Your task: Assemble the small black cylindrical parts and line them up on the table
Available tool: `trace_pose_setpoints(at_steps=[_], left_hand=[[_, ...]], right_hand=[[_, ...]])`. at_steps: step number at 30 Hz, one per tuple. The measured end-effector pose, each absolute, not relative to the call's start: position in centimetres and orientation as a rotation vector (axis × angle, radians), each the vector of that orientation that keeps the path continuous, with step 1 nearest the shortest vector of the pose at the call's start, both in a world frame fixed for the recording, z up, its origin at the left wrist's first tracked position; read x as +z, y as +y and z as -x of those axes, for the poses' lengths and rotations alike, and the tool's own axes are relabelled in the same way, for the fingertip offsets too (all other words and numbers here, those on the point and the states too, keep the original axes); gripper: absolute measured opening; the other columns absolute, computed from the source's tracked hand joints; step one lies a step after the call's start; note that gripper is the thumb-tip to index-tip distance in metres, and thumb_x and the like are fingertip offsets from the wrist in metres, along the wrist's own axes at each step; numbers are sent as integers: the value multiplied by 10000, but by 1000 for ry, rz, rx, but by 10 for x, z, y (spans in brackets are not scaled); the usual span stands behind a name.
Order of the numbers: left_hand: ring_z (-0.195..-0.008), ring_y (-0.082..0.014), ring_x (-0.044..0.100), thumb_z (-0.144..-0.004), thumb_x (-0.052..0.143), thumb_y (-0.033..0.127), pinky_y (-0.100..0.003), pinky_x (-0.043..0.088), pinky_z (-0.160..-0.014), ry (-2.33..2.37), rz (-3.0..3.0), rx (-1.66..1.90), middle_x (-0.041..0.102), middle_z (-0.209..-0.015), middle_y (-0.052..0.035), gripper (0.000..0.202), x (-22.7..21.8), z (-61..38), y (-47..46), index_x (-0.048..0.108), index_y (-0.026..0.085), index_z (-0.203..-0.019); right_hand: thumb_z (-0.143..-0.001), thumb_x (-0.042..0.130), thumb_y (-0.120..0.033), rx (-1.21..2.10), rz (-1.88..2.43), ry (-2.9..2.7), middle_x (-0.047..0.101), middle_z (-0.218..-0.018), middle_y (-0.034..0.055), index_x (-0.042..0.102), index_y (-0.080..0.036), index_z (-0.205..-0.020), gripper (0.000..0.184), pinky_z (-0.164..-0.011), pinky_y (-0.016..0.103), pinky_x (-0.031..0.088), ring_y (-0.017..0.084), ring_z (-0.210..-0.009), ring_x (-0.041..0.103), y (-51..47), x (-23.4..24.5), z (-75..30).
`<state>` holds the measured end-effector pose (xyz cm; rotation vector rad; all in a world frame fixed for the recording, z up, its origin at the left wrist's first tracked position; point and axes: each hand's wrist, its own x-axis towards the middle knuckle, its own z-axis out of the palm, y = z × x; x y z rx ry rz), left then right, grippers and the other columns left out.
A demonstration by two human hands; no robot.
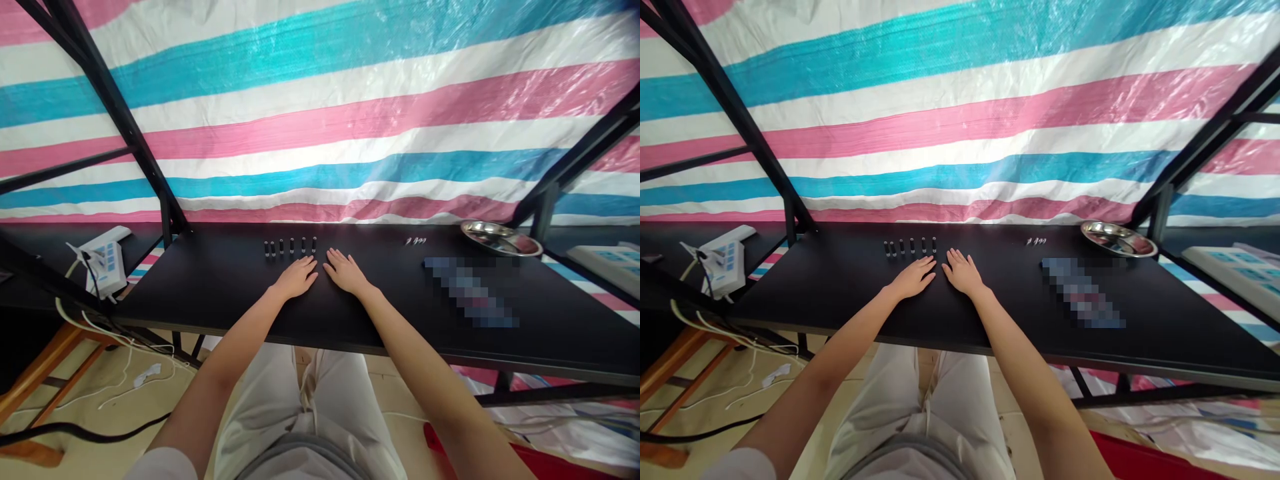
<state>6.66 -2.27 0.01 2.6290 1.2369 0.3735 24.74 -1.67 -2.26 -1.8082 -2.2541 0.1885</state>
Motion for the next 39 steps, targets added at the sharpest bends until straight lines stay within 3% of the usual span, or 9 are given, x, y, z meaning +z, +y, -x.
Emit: trace_pose_setpoints(at_steps=[13,17,22,26,31,39], left_hand=[[-1319,-204,330,-914,337,320,-363,272,-1098,1235,-2651,410,377,-1408,-129,453,-2,-67,-22,445,109,-1301],[-1289,-206,379,-898,379,302,-363,308,-1076,1204,-2658,503,443,-1365,-120,414,-3,-67,-22,504,118,-1247],[-947,-172,606,-895,369,274,-294,470,-845,1257,-2547,748,667,-1002,-59,312,5,-67,-25,663,173,-918],[-684,-142,584,-887,380,284,-246,439,-653,1387,-2497,870,644,-737,-31,316,11,-67,-28,643,177,-747],[-586,-117,523,-877,387,289,-226,367,-573,1397,-2483,919,594,-642,-8,319,12,-65,-28,603,179,-670],[-561,-115,501,-878,386,294,-234,370,-582,1375,-2502,922,570,-616,-5,331,13,-64,-28,582,178,-639]], right_hand=[[-904,310,-366,231,1755,-2219,325,-1445,97,391,-165,-1358,503,-1079,477,199,226,-1347,248,-16,-24,-250],[-883,371,-353,154,1696,-2162,428,-1383,102,485,-187,-1288,452,-1041,474,267,240,-1285,359,-14,-27,-250],[-859,433,-347,62,1627,-2074,579,-1192,97,625,-210,-1087,328,-893,414,390,242,-1101,493,-13,-22,-245],[-845,468,-357,57,1678,-2033,606,-1072,96,646,-209,-1010,284,-810,393,398,247,-999,514,-6,-16,-237],[-816,514,-378,148,1728,-1953,606,-1014,71,637,-218,-1003,275,-763,357,394,227,-944,522,13,-15,-229],[-794,541,-372,173,1698,-1947,607,-937,52,630,-204,-868,205,-671,295,367,198,-874,529,32,-15,-221]])
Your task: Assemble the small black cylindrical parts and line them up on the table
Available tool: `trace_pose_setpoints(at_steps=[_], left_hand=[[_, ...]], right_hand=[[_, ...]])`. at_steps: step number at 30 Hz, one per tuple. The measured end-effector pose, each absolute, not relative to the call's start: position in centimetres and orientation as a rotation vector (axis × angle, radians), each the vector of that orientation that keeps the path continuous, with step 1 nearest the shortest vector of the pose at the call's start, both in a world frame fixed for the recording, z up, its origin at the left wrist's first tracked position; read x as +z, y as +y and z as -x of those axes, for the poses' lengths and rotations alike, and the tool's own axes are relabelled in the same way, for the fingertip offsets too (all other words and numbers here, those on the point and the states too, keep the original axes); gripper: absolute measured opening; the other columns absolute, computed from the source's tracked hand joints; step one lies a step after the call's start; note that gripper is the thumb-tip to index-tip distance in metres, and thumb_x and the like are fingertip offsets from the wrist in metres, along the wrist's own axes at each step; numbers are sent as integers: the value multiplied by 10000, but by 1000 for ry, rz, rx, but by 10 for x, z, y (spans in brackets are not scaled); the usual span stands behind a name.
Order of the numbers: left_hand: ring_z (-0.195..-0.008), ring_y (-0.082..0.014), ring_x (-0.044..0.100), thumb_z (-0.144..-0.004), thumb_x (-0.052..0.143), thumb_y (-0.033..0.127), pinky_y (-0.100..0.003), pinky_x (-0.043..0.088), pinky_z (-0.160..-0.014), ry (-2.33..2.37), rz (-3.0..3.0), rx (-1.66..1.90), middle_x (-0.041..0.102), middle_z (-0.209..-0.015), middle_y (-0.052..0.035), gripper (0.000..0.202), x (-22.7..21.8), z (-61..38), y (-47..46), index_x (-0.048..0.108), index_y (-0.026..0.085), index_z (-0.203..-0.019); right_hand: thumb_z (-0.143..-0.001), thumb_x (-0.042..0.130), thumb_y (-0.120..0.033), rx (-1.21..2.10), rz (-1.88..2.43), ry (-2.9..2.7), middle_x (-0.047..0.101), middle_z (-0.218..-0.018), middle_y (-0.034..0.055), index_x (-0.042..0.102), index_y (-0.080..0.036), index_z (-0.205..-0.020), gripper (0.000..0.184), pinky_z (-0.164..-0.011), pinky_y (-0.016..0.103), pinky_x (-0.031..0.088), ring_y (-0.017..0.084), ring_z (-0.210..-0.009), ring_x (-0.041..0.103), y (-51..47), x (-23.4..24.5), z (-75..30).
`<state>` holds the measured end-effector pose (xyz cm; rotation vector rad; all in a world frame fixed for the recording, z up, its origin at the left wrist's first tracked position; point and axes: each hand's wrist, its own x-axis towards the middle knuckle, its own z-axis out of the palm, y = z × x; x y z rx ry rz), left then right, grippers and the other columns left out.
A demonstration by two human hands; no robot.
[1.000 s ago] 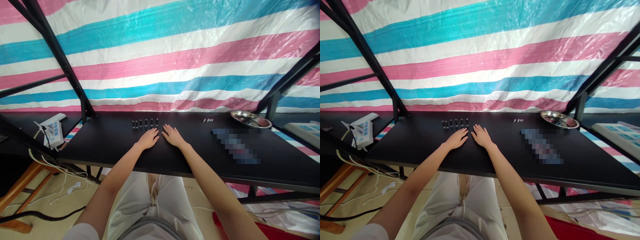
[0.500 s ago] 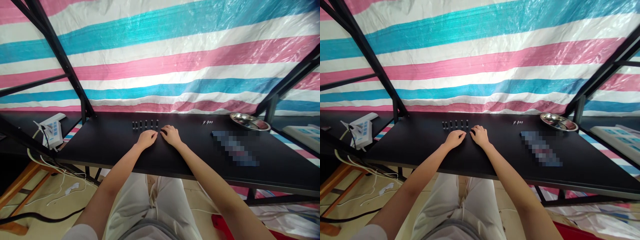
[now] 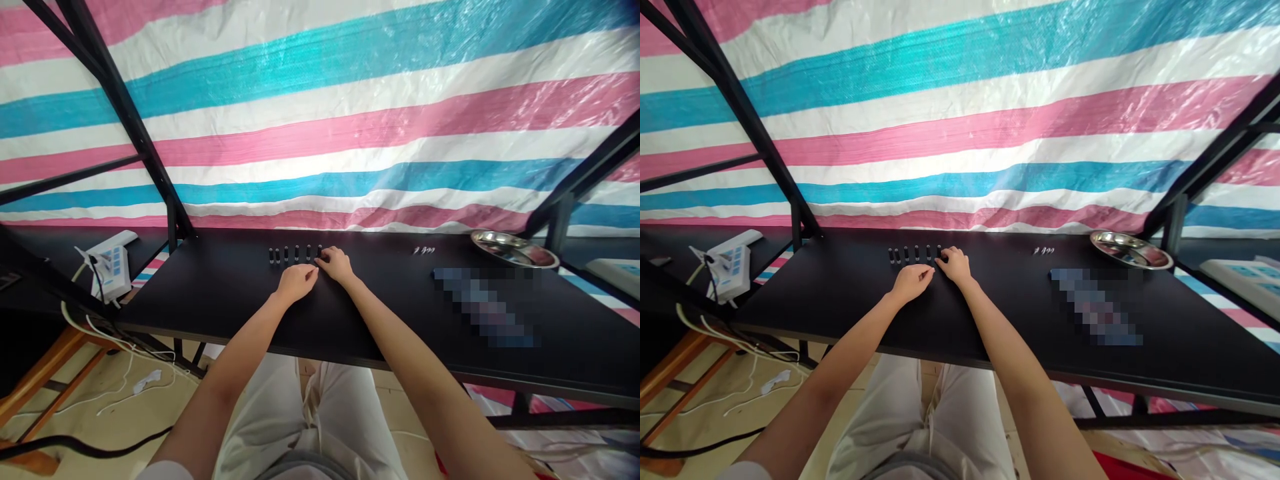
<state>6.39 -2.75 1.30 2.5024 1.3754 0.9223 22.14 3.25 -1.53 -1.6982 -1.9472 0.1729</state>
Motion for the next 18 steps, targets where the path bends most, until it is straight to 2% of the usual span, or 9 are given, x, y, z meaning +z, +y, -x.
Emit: trace_pose_setpoints(at_steps=[4,7,9,11,14,18], left_hand=[[-572,-117,527,-881,387,299,-232,390,-592,1384,-2469,931,595,-636,-5,313,13,-64,-27,618,184,-703],[-590,-115,558,-876,416,322,-226,420,-615,1419,-2365,967,637,-703,2,255,13,-64,-27,623,201,-963],[-604,-110,573,-866,448,343,-221,434,-625,1428,-2302,997,655,-768,8,333,14,-64,-27,532,209,-1159],[-616,-104,580,-855,474,356,-219,441,-632,1417,-2277,1010,659,-830,11,437,15,-64,-27,435,212,-1266],[-632,-97,583,-847,495,358,-218,449,-648,1389,-2283,1005,650,-892,10,486,17,-64,-29,389,228,-1303],[-644,-92,583,-848,502,356,-214,453,-660,1367,-2298,1005,644,-891,12,459,18,-64,-30,420,246,-1286]], right_hand=[[-796,531,-346,185,1659,-1955,602,-862,36,620,-201,-823,172,-641,270,355,169,-798,533,29,-16,-225],[-790,531,-315,188,1576,-2027,594,-811,34,606,-185,-782,151,-637,258,359,154,-754,529,22,-15,-229],[-790,524,-285,180,1507,-2093,595,-785,33,600,-179,-777,131,-643,252,359,148,-733,529,15,-12,-232],[-797,508,-256,150,1475,-2136,614,-786,35,603,-182,-808,121,-651,254,351,149,-724,537,8,-7,-235],[-815,479,-230,62,1497,-2155,652,-817,37,612,-191,-876,151,-681,274,322,158,-738,566,-2,2,-236],[-826,464,-212,-79,1514,-2175,668,-802,46,618,-182,-887,169,-719,296,279,171,-762,587,-9,12,-234]])
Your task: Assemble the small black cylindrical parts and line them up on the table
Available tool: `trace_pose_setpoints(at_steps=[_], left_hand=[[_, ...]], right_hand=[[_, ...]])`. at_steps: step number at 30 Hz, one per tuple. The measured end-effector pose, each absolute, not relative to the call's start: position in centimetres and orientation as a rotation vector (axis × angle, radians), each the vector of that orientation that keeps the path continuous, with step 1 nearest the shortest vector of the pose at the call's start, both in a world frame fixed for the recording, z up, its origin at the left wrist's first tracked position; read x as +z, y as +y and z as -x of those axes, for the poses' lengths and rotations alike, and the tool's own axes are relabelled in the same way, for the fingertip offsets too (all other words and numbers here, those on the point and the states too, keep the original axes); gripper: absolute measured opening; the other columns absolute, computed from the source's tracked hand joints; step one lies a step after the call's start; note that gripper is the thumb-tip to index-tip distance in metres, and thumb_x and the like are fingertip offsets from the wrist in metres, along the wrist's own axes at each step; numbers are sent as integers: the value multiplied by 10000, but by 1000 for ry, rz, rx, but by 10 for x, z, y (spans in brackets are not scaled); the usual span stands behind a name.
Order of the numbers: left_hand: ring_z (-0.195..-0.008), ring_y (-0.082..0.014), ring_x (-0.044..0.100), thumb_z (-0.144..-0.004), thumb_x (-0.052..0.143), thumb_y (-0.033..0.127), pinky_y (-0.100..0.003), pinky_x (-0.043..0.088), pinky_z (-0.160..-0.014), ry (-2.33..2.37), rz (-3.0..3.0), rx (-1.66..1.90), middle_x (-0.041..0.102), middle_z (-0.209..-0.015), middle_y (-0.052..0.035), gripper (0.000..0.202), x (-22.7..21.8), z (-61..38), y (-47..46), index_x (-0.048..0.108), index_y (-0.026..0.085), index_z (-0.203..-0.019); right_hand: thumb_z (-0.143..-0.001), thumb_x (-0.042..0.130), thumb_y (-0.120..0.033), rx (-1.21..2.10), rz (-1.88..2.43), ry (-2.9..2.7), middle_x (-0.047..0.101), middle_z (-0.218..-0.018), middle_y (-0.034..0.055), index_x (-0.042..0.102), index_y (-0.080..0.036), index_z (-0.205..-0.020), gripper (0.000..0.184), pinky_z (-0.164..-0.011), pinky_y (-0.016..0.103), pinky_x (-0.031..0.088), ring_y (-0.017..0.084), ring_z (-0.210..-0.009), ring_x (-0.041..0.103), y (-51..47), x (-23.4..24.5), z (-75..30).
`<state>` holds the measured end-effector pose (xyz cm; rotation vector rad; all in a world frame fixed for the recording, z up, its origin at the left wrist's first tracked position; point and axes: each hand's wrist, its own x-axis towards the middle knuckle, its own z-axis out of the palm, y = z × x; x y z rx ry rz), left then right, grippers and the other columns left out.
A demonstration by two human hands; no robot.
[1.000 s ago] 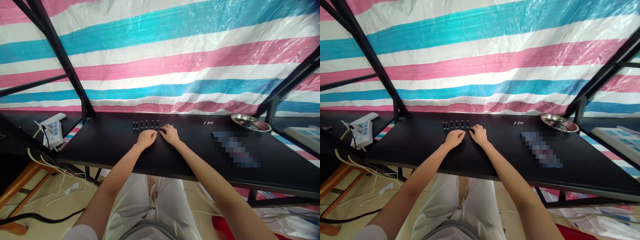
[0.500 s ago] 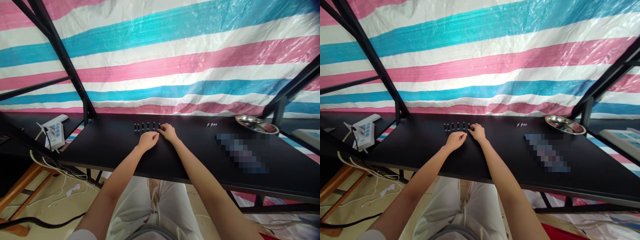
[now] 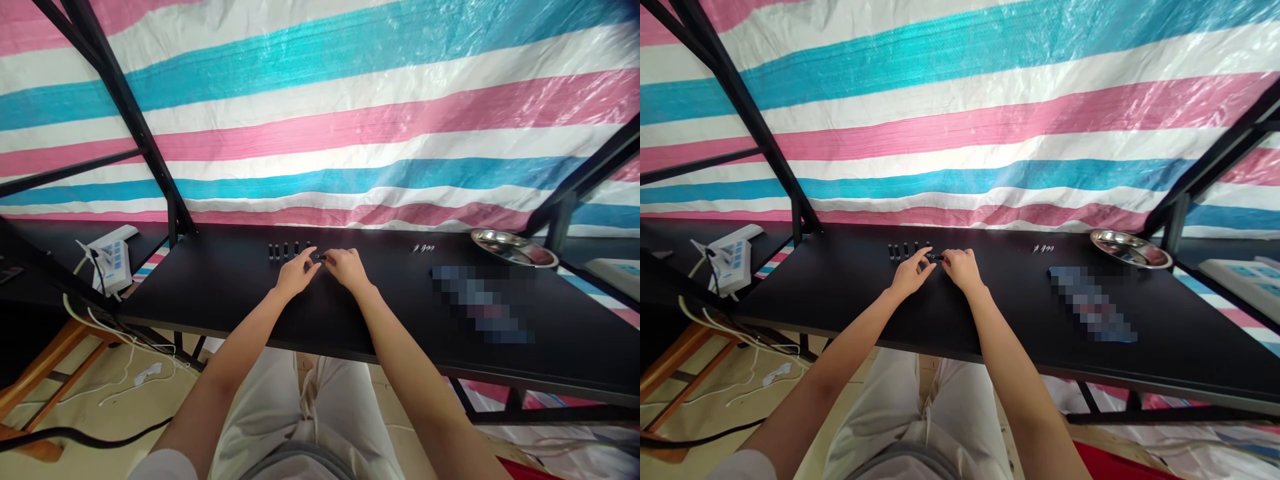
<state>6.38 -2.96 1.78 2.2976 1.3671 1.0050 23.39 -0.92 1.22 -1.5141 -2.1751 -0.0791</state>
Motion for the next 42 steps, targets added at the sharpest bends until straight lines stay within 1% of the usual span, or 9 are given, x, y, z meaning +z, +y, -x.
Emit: trace_pose_setpoints(at_steps=[3,8,14,20,23,27,31,36,42], left_hand=[[-622,-87,571,-860,488,361,-210,451,-655,1368,-2306,1045,650,-873,14,400,16,-64,-28,470,244,-1243],[-594,-83,555,-883,453,353,-205,444,-647,1381,-2313,1121,662,-861,6,281,13,-63,-26,569,222,-1103],[-610,-96,573,-887,446,337,-206,427,-626,1402,-2295,1131,665,-843,6,220,12,-63,-25,573,212,-1015],[-571,-88,560,-888,439,348,-206,416,-601,1433,-2276,1146,658,-847,2,215,13,-63,-25,563,207,-994],[-561,-86,554,-888,436,347,-207,414,-600,1431,-2266,1164,654,-843,-2,217,12,-63,-25,561,203,-990],[-551,-79,547,-889,436,329,-204,414,-603,1431,-2251,1175,659,-859,-3,202,12,-63,-25,555,203,-992],[-555,-77,550,-880,457,308,-204,415,-612,1454,-2243,1196,661,-895,0,178,12,-63,-24,552,202,-987],[-574,-84,563,-872,467,284,-210,424,-623,1485,-2247,1145,662,-929,-5,175,11,-63,-23,558,203,-998],[-646,-108,591,-856,491,273,-212,435,-638,1462,-2297,1006,668,-916,-6,181,10,-64,-24,576,209,-1002]], right_hand=[[-827,451,-193,-138,1493,-2194,668,-785,53,619,-174,-876,176,-718,299,261,173,-747,582,-11,16,-231],[-830,433,-182,-196,1476,-2212,667,-765,62,618,-167,-859,188,-720,303,240,178,-726,567,-13,18,-227],[-836,421,-191,-228,1479,-2195,658,-735,64,614,-162,-832,196,-718,304,231,175,-709,551,-13,17,-226],[-856,409,-220,-207,1534,-2180,657,-732,58,606,-168,-814,208,-716,307,227,171,-708,553,-13,15,-228],[-853,423,-213,-180,1595,-2162,660,-769,56,601,-169,-818,187,-705,305,234,172,-730,561,-11,13,-233],[-835,448,-200,-98,1631,-2114,665,-819,56,599,-171,-832,154,-695,293,258,176,-765,574,-7,9,-241],[-814,477,-195,12,1591,-2067,672,-816,52,605,-176,-825,130,-687,280,297,181,-777,585,-4,5,-247],[-788,511,-206,122,1477,-2032,659,-764,47,618,-176,-824,117,-671,262,354,161,-707,575,-2,3,-248],[-776,529,-215,269,1304,-2070,628,-711,31,638,-170,-843,136,-605,232,376,131,-622,532,-4,5,-238]])
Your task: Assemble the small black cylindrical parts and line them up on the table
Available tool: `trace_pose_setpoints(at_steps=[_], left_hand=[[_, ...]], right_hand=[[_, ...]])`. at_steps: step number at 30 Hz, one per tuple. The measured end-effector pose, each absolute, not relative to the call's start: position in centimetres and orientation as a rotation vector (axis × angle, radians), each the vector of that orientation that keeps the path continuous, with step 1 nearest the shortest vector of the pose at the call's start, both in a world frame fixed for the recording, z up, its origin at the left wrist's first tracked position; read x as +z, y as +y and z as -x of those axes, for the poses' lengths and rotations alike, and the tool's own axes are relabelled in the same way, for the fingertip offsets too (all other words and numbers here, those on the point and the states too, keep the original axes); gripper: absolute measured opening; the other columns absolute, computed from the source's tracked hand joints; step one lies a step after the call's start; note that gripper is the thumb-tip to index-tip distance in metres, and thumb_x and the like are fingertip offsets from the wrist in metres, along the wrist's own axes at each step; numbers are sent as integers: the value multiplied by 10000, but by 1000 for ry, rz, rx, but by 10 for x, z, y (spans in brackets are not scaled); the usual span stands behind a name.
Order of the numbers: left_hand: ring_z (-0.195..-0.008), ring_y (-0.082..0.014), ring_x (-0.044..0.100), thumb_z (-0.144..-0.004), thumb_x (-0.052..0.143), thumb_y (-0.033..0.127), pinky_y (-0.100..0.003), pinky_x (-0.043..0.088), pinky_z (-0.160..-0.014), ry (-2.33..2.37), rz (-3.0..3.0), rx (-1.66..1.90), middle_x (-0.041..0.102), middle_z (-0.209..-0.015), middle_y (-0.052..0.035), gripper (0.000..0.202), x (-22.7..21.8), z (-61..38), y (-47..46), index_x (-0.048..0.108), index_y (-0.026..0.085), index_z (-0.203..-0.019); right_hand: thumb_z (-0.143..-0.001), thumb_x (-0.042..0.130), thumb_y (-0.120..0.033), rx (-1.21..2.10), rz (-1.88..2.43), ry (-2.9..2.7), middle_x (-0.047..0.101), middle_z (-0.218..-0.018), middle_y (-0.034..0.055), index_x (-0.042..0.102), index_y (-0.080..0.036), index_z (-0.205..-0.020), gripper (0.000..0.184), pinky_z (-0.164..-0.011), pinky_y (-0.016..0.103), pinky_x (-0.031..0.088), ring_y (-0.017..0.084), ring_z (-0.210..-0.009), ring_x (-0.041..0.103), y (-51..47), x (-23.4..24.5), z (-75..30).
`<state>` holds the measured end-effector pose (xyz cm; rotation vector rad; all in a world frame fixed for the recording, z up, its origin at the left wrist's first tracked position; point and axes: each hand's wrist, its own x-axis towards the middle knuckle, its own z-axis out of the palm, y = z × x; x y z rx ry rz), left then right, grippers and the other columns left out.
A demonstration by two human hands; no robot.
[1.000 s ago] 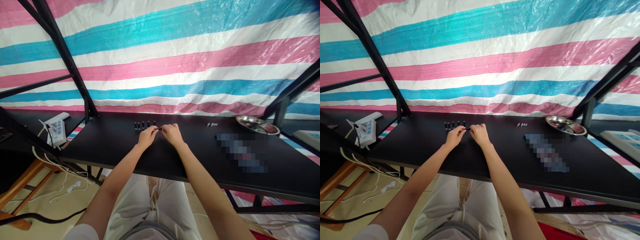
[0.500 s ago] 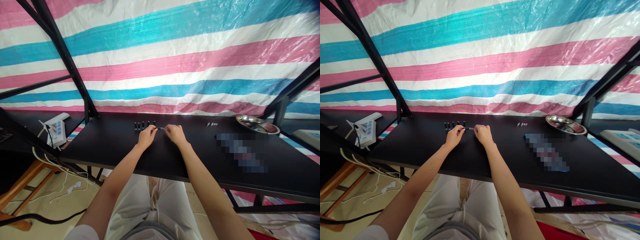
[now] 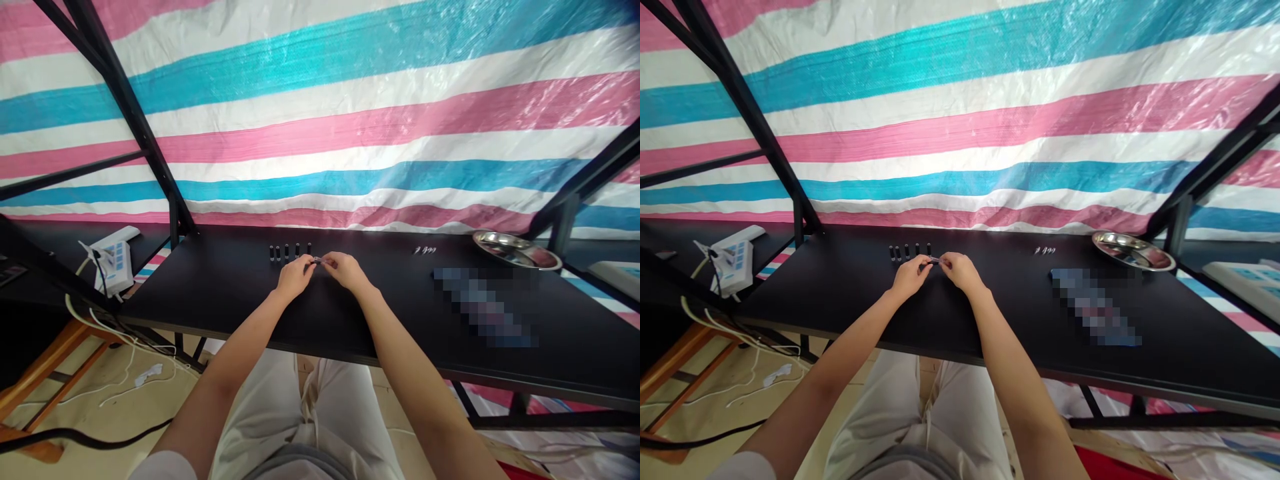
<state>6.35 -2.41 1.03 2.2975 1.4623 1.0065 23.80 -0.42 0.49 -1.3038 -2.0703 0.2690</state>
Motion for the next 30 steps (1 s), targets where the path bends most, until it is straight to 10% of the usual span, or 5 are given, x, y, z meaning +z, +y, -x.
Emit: trace_pose_setpoints(at_steps=[30], left_hand=[[-709,-113,602,-861,450,245,-225,463,-697,1339,-2359,964,663,-920,-4,205,10,-64,-26,591,208,-1005]], right_hand=[[-653,594,-391,399,1521,-1527,597,-584,24,526,-184,-554,239,-600,268,403,149,-578,529,39,-12,-295]])
